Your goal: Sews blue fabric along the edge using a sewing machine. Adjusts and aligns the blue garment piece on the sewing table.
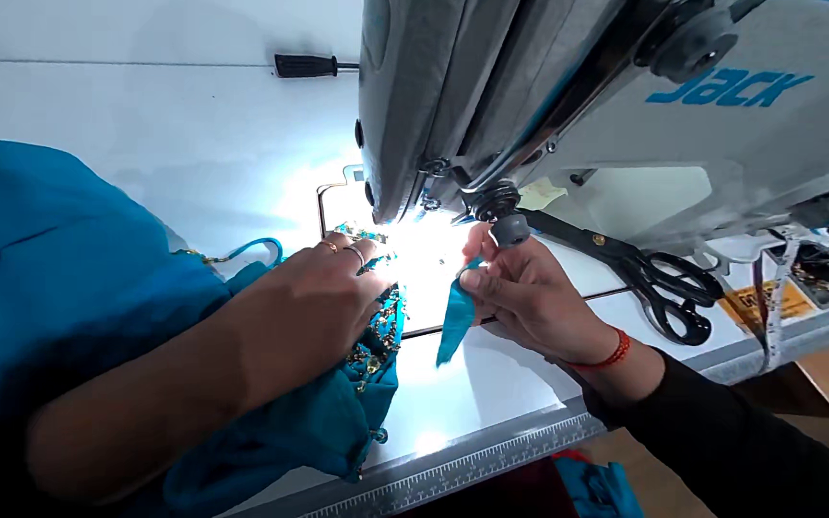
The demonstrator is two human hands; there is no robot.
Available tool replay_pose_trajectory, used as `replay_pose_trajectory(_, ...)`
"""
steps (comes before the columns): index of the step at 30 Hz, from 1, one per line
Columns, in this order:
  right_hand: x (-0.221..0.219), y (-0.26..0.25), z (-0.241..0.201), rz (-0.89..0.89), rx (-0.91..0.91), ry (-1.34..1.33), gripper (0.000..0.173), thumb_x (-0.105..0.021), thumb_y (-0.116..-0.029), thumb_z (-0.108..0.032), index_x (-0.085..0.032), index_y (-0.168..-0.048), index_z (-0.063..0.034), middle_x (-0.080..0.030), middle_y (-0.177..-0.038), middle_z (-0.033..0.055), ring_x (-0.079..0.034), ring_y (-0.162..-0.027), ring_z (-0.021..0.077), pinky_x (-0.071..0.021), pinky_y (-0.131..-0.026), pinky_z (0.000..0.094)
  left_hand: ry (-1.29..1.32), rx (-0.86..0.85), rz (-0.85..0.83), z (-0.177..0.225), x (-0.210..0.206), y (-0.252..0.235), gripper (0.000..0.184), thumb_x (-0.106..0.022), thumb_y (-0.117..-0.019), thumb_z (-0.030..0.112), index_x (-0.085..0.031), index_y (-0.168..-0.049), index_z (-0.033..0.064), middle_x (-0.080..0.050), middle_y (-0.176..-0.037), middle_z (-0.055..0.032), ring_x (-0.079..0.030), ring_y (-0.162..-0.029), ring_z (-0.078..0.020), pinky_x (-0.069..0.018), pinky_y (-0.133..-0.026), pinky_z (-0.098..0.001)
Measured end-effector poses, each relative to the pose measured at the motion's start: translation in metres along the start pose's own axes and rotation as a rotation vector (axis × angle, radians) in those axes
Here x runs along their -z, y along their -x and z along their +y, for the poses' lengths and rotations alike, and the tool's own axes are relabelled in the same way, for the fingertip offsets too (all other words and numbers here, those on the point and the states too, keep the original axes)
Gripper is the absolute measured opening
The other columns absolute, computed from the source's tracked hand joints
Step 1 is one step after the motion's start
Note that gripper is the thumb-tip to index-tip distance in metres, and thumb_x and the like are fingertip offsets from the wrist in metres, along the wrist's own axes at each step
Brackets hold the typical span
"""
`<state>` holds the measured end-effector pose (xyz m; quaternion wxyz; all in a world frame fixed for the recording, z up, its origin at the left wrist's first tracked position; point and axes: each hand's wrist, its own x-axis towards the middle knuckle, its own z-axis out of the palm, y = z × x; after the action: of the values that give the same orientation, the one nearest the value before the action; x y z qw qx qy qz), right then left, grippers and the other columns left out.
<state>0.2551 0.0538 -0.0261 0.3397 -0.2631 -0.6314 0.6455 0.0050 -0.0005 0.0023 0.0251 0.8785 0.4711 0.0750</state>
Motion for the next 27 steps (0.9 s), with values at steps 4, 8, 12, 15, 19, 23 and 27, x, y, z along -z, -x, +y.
replay_pose_trajectory(4, -0.007, -0.012, 0.001, 0.026, -0.02, 0.249, 0.03, -0.067, -0.0933, 0.002, -0.051, -0.118, -0.0051, -0.066, -0.089, 0.0034, -0.064, -0.064, 0.0069, -0.0564, -0.057, 0.0184, -0.004, 0.04, -0.086, 0.008, 0.011, 0.001, 0.032, -0.052, -0.0995, 0.018, -0.073, -0.118, 0.0032, -0.068, -0.127, -0.0178, -0.065, -0.118, -0.0358, -0.0521, -0.1, -0.0462)
replay_pose_trajectory(8, -0.01, -0.027, 0.008, 0.089, -0.015, 0.383, 0.04, -0.08, -0.0836, -0.004, -0.052, -0.112, -0.005, -0.069, -0.081, -0.0009, -0.067, -0.062, 0.0037, -0.0585, -0.058, 0.0176, -0.023, -0.061, 0.079, -0.012, -0.013, 0.002, 0.034, -0.05, -0.0985, 0.025, -0.076, -0.114, 0.0102, -0.071, -0.122, -0.0126, -0.066, -0.116, -0.0331, -0.054, -0.096, -0.0459)
replay_pose_trajectory(12, -0.006, -0.031, 0.009, 0.088, 0.018, 0.384, 0.03, -0.082, -0.0808, -0.006, -0.06, -0.1, -0.0075, -0.068, -0.076, -0.0042, -0.066, -0.062, 0.0009, -0.0567, -0.057, 0.0153, -0.045, -0.058, 0.094, -0.009, -0.013, 0.003, 0.036, -0.047, -0.0986, 0.026, -0.077, -0.113, 0.0111, -0.072, -0.115, -0.0129, -0.067, -0.111, -0.0339, -0.0554, -0.092, -0.0448)
replay_pose_trajectory(15, -0.004, -0.029, 0.01, 0.053, 0.044, 0.334, 0.021, -0.075, -0.0858, -0.002, -0.061, -0.1, -0.0062, -0.069, -0.077, -0.0045, -0.066, -0.065, 0.0003, -0.0564, -0.06, 0.0152, -0.031, -0.039, 0.1, -0.006, -0.016, 0.006, 0.038, -0.046, -0.0979, 0.027, -0.077, -0.112, 0.012, -0.071, -0.122, -0.0134, -0.067, -0.114, -0.0353, -0.055, -0.092, -0.0458)
replay_pose_trajectory(19, -0.005, -0.024, 0.004, 0.03, 0.037, 0.376, 0.009, -0.067, -0.0945, -0.006, -0.063, -0.102, -0.0076, -0.065, -0.076, -0.0046, -0.06, -0.06, 0.0002, -0.0506, -0.053, 0.0146, -0.014, -0.007, 0.138, 0.004, -0.021, 0.014, 0.039, -0.044, -0.0998, 0.032, -0.078, -0.112, 0.0167, -0.071, -0.123, -0.0096, -0.067, -0.109, -0.033, -0.0568, -0.085, -0.0432)
replay_pose_trajectory(23, -0.004, -0.026, 0.007, 0.003, 0.07, 0.47, 0.007, -0.068, -0.092, -0.005, -0.07, -0.098, -0.0086, -0.068, -0.074, -0.0058, -0.059, -0.059, -0.0011, -0.0492, -0.052, 0.0139, -0.01, -0.008, 0.174, 0.009, -0.023, 0.018, 0.039, -0.045, -0.0998, 0.031, -0.076, -0.117, 0.0144, -0.073, -0.112, -0.0069, -0.068, -0.108, -0.0305, -0.0558, -0.09, -0.0413)
replay_pose_trajectory(27, -0.005, -0.032, 0.012, -0.028, 0.133, 0.614, 0.008, -0.071, -0.0899, -0.008, -0.072, -0.098, -0.0097, -0.068, -0.074, -0.0064, -0.058, -0.058, -0.0017, -0.0491, -0.052, 0.0143, -0.03, -0.01, 0.178, 0.009, -0.021, 0.017, 0.039, -0.048, -0.0976, 0.031, -0.073, -0.12, 0.0105, -0.073, -0.106, -0.0054, -0.068, -0.104, -0.0288, -0.0556, -0.088, -0.038)
